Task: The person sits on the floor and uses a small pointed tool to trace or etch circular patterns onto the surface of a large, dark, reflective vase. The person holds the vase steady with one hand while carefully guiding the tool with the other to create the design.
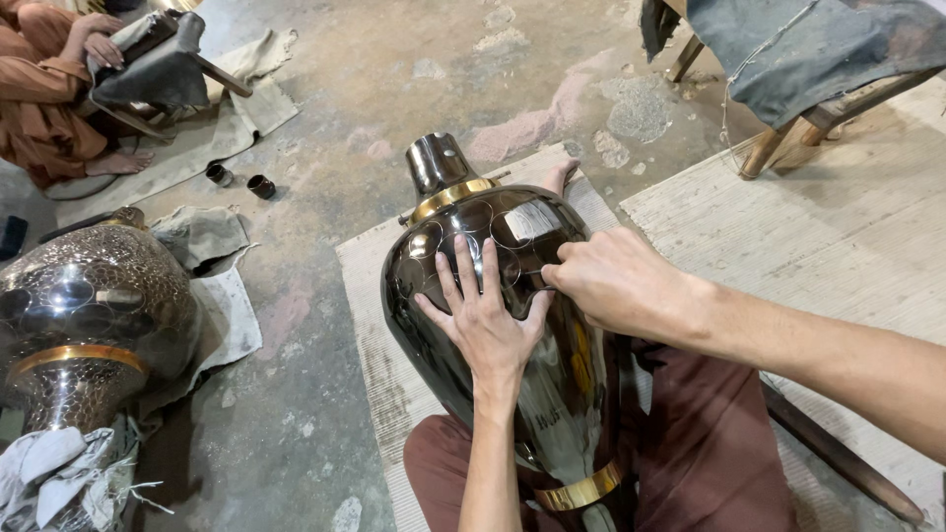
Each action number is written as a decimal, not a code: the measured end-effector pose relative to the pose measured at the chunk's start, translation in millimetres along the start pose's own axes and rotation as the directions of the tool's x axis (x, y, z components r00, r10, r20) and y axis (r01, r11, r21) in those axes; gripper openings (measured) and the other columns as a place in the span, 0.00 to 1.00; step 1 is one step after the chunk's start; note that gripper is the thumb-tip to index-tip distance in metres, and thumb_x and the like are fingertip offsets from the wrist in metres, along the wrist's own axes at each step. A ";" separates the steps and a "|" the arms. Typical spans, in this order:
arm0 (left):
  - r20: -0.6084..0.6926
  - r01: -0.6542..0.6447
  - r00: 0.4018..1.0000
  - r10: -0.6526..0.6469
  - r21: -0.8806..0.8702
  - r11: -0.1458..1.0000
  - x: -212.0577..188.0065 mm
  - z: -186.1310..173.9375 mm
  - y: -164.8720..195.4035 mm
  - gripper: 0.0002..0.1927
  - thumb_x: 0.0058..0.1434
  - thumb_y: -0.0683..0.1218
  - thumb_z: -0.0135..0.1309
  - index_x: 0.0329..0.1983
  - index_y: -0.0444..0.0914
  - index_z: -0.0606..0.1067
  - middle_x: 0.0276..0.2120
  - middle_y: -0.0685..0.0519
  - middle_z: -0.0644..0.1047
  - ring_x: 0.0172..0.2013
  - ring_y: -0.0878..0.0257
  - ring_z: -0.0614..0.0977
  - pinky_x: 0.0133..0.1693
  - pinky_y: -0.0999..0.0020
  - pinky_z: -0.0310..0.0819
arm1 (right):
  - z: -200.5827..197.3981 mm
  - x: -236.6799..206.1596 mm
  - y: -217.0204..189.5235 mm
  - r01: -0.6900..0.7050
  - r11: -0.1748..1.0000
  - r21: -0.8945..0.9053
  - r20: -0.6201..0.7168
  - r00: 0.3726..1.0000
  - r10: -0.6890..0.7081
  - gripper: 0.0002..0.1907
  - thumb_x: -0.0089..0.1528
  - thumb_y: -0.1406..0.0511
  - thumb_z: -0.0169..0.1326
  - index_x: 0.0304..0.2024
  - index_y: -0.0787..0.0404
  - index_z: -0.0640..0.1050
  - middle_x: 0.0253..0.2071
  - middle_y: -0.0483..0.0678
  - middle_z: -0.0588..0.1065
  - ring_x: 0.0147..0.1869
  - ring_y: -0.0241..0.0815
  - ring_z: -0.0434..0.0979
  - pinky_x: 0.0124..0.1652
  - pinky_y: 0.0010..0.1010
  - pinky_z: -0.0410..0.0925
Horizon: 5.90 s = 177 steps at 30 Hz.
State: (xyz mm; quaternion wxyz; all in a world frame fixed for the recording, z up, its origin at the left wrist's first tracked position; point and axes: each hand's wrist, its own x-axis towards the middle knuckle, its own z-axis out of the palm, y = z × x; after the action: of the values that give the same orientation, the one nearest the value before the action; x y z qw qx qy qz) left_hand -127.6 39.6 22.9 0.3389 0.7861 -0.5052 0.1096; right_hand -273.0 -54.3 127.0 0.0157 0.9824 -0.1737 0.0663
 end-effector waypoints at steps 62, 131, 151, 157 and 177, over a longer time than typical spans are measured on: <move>0.118 -0.533 0.813 0.570 -0.242 0.810 40.3 10.5 -13.0 0.11 0.61 0.55 0.60 0.40 0.47 0.83 0.47 0.59 0.83 0.60 0.61 0.76 0.68 0.22 0.37 | 15.5 35.6 53.4 -0.313 0.709 0.631 0.474 0.880 -0.033 0.18 0.70 0.59 0.47 0.55 0.62 0.79 0.42 0.49 0.83 0.38 0.34 0.78 0.37 0.29 0.69; -0.048 0.150 0.976 -0.213 -0.565 0.812 -7.4 52.1 -149.7 0.39 0.70 0.61 0.43 0.78 0.36 0.59 0.79 0.42 0.56 0.79 0.46 0.54 0.77 0.53 0.41 | 161.0 82.8 140.1 -0.458 0.476 0.751 -0.028 0.698 0.716 0.11 0.66 0.58 0.53 0.43 0.57 0.80 0.31 0.50 0.78 0.38 0.48 0.80 0.39 0.43 0.68; -0.125 0.061 0.988 -0.088 -0.211 0.976 -22.6 36.8 -76.7 0.44 0.63 0.64 0.52 0.78 0.41 0.58 0.80 0.42 0.51 0.81 0.47 0.50 0.79 0.37 0.41 | 75.4 -30.5 69.3 -0.314 0.698 0.644 -0.002 0.912 0.411 0.23 0.59 0.64 0.62 0.53 0.70 0.74 0.30 0.54 0.79 0.28 0.44 0.79 0.27 0.35 0.69; 0.082 -0.053 0.995 0.049 0.051 0.997 8.7 35.1 -4.1 0.52 0.45 0.67 0.69 0.72 0.50 0.64 0.77 0.40 0.44 0.77 0.41 0.45 0.68 0.21 0.32 | 33.8 -37.4 35.1 -0.417 0.713 0.564 0.178 0.904 0.388 0.21 0.57 0.70 0.61 0.51 0.71 0.71 0.29 0.57 0.81 0.26 0.44 0.84 0.22 0.32 0.75; -0.003 -0.031 1.000 0.031 -0.009 0.999 5.3 41.6 -7.9 0.49 0.50 0.65 0.70 0.73 0.49 0.65 0.77 0.39 0.49 0.77 0.38 0.46 0.71 0.27 0.37 | 30.7 -32.2 25.7 -0.201 0.930 0.307 -0.133 0.959 0.251 0.19 0.54 0.64 0.68 0.47 0.64 0.83 0.27 0.51 0.80 0.23 0.44 0.78 0.24 0.36 0.71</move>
State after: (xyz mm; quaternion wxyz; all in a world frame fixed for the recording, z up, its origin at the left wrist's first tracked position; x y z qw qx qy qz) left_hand -125.3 11.1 -8.7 0.3415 0.7765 -0.5173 0.1133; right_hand -308.0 -69.1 92.5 -0.1217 0.9381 -0.2724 0.1758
